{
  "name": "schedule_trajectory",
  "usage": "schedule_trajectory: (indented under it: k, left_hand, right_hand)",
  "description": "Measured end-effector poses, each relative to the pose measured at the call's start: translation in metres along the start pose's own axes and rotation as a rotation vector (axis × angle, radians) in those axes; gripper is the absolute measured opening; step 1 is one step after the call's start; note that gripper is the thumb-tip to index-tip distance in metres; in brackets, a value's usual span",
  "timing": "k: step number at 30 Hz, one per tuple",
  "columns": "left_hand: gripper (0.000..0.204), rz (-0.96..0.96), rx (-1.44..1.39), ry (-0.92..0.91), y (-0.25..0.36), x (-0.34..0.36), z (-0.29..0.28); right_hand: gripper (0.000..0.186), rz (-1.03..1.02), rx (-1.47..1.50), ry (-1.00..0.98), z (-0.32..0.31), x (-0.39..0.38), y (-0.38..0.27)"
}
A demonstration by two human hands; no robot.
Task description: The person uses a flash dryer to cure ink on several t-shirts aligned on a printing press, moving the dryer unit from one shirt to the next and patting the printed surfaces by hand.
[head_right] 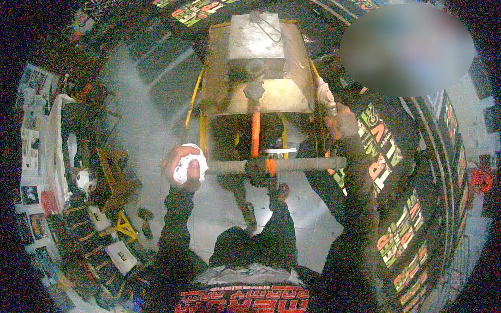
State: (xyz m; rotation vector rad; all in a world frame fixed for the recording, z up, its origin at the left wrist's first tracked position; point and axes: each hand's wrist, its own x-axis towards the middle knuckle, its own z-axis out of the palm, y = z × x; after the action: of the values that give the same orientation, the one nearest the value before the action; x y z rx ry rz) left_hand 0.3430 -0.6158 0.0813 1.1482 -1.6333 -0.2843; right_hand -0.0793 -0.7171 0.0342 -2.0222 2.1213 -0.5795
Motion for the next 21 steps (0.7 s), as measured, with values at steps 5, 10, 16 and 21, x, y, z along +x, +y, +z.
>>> schedule_trajectory:
  k: [5, 10, 16, 21]
  left_hand:
    - [0.022, -0.040, -0.028, 0.028, -0.018, 0.008, 0.013]
    - [0.034, -0.084, 0.006, 0.176, -0.032, -0.003, 0.026]
    - [0.042, -0.275, -0.210, 0.272, -0.051, -0.014, 0.028]
    - [0.048, -0.430, -0.585, 0.000, -0.099, -0.021, -0.024]
  right_hand:
    - [0.040, 0.058, 0.091, 0.012, 0.010, 0.027, 0.009]
    - [0.029, 0.228, 0.179, -0.074, 0.002, 0.027, -0.009]
    - [0.041, 0.222, 0.348, -0.105, 0.015, 0.022, -0.017]
    - [0.045, 0.324, 0.669, -0.025, 0.005, 0.009, -0.030]
